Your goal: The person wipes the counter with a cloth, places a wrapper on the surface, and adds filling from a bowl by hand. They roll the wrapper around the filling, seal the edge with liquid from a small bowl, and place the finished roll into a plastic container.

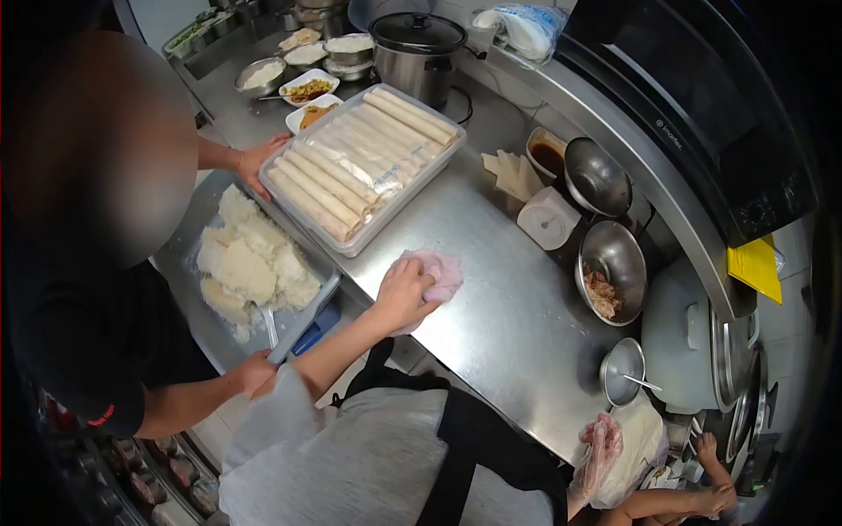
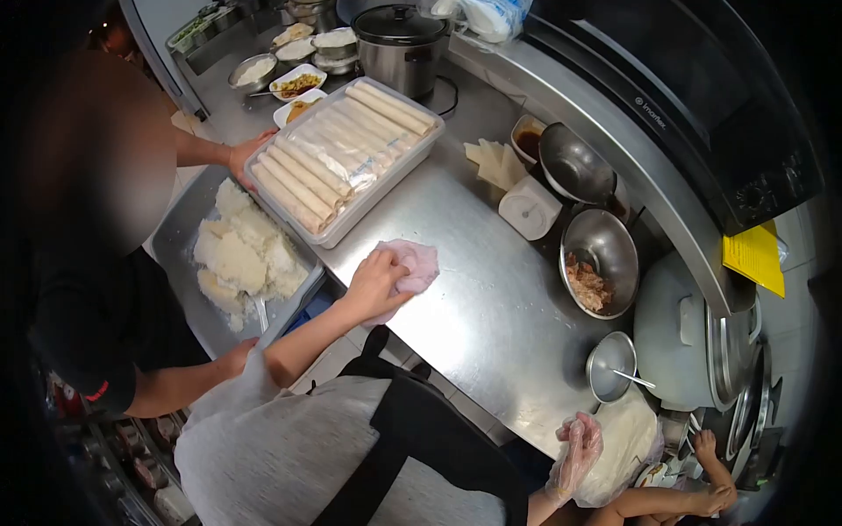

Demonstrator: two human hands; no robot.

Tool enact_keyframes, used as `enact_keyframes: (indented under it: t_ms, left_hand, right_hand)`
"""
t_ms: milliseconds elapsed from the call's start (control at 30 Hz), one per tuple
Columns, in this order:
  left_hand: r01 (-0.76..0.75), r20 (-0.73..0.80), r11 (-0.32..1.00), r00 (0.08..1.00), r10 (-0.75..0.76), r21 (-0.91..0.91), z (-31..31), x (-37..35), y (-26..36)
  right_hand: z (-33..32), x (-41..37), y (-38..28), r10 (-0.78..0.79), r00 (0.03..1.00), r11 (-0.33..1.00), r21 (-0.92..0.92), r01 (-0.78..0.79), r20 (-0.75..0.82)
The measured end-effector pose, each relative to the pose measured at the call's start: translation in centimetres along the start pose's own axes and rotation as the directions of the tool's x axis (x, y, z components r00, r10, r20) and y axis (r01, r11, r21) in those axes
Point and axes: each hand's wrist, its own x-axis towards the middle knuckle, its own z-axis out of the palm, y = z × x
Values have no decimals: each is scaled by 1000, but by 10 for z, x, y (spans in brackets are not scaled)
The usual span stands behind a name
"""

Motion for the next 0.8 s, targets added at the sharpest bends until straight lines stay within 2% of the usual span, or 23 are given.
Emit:
enact_keyframes:
  t_ms: [67,133,200,267,400,500,567,700,767,800]
  left_hand:
    - [-4,14,1000,1000,4,-13,12,-18,-1]
    - [-129,-110,986,984,141,109,35,-10,-15]
    - [-97,-50,990,993,103,106,43,9,-9]
    - [29,-117,994,993,-17,103,65,28,12]
    - [-16,-59,997,998,21,80,111,67,76]
    - [-109,-12,993,994,110,46,138,90,131]
    - [-216,108,976,972,211,36,146,99,168]
    - [-316,156,948,935,318,-33,185,96,230]
    - [-478,200,877,855,479,-58,197,85,248]
    - [-473,200,879,857,474,-59,201,77,250]
  right_hand:
    - [4,4,-4,5,1000,1000,-15,-5,-24]
    - [19,16,-15,-18,998,994,-103,23,52]
    - [30,24,-24,-24,995,990,-136,37,92]
    - [36,25,-27,-93,984,991,-83,106,150]
    - [36,12,-27,-63,987,998,-16,66,149]
    - [13,-3,-18,-15,994,1000,-5,16,111]
    - [-2,-14,-12,-1,999,1000,-3,1,43]
    - [-22,-28,-11,9,998,999,-34,-12,-64]
    - [-24,-31,-12,8,997,1000,-20,-9,-75]
    - [-25,-30,-13,10,997,1000,-22,-12,-71]
